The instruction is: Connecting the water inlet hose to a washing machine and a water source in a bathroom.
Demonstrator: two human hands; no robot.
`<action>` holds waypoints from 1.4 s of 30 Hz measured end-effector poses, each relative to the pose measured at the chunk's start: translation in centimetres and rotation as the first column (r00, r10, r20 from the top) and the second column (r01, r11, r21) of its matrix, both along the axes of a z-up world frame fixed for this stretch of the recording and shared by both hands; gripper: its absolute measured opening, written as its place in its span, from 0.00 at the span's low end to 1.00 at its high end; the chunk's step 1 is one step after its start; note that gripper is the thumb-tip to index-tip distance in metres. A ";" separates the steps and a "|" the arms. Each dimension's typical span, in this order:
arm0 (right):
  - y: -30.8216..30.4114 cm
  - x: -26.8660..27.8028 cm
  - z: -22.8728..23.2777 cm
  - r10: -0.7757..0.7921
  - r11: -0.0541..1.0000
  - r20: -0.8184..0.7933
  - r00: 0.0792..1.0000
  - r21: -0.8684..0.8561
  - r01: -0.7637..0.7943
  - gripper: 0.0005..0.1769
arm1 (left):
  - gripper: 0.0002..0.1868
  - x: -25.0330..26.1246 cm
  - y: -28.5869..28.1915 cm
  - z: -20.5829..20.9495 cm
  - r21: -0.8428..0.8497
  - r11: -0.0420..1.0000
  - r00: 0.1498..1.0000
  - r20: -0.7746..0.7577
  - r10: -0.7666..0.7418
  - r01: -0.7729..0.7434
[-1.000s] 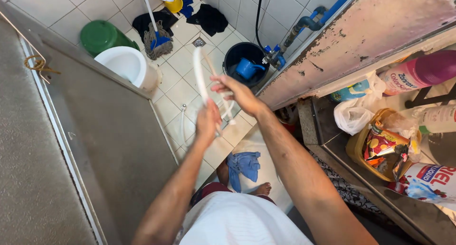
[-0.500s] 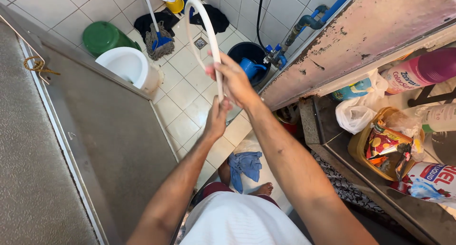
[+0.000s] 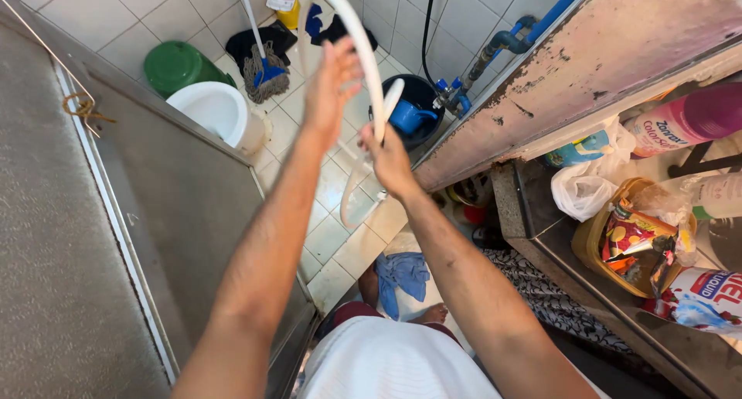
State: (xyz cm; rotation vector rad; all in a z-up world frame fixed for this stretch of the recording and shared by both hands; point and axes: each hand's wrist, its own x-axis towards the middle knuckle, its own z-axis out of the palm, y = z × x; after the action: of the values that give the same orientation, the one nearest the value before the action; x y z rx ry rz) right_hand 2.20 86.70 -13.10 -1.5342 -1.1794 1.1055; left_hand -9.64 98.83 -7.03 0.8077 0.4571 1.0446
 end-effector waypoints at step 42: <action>3.8 3.0 11.7 0.253 0.945 -0.203 0.946 0.264 -0.196 0.32 | 0.15 1.5 -8.1 -5.1 0.326 0.919 0.838 -0.419 0.351 -0.222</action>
State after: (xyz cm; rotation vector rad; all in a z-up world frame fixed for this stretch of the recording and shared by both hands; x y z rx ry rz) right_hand 5.16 90.45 -1.35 -1.0706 -1.2940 1.2072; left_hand -8.14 90.71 -12.12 1.2748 0.8908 1.2052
